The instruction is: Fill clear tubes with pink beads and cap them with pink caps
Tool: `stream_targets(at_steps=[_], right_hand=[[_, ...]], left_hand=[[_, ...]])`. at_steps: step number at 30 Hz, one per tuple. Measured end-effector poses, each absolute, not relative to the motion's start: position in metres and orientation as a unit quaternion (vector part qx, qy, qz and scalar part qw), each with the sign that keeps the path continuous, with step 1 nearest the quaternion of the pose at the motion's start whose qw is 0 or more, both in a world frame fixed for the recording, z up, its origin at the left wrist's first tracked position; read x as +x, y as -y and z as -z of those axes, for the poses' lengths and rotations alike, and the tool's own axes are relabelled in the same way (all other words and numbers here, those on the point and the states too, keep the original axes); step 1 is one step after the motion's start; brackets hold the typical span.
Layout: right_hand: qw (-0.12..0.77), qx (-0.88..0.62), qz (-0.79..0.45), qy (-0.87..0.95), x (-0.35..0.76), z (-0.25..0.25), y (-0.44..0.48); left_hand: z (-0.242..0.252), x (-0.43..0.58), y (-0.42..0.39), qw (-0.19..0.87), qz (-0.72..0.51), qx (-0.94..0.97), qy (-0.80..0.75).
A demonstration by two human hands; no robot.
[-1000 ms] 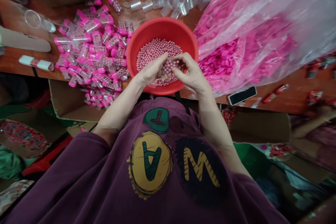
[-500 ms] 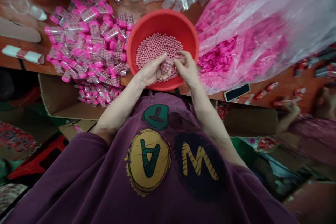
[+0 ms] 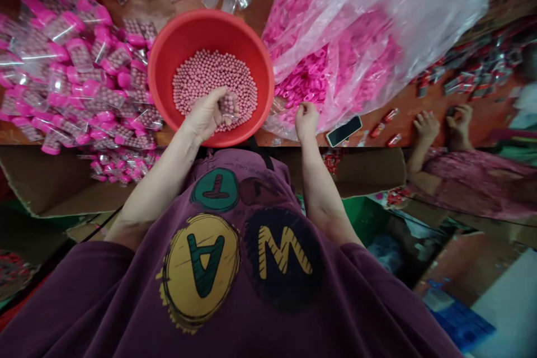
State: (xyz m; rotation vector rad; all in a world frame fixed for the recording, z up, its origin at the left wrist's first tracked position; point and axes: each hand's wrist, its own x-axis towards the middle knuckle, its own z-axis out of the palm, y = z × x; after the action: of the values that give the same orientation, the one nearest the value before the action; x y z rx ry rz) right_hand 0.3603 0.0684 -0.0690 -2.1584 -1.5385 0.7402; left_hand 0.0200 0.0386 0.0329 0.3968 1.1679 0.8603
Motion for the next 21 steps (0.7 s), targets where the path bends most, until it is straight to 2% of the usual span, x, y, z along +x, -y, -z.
stream_targets(at_steps=[3,7,15,18,21], right_hand=[[0.190,-0.752,-0.279,0.566,0.343,0.082,-0.093],[0.202,-0.792,-0.299,0.492,0.308,0.092,-0.119],[0.188,-0.829,-0.293,0.437,0.278,0.096,-0.127],[0.238,-0.822,-0.316,0.410,0.285,0.099,-0.125],[0.338,-0.752,-0.399,0.401,0.301,0.094,-0.117]], left_hand=[[-0.037,0.032,-0.037,0.745,-0.373,0.174,-0.526],[-0.044,0.040,-0.036,0.747,-0.366,0.172,-0.527],[-0.048,0.037,-0.030,0.728,-0.366,0.149,-0.560],[-0.053,0.036,-0.030,0.727,-0.379,0.147,-0.553],[-0.060,0.039,-0.035,0.731,-0.390,0.151,-0.539]])
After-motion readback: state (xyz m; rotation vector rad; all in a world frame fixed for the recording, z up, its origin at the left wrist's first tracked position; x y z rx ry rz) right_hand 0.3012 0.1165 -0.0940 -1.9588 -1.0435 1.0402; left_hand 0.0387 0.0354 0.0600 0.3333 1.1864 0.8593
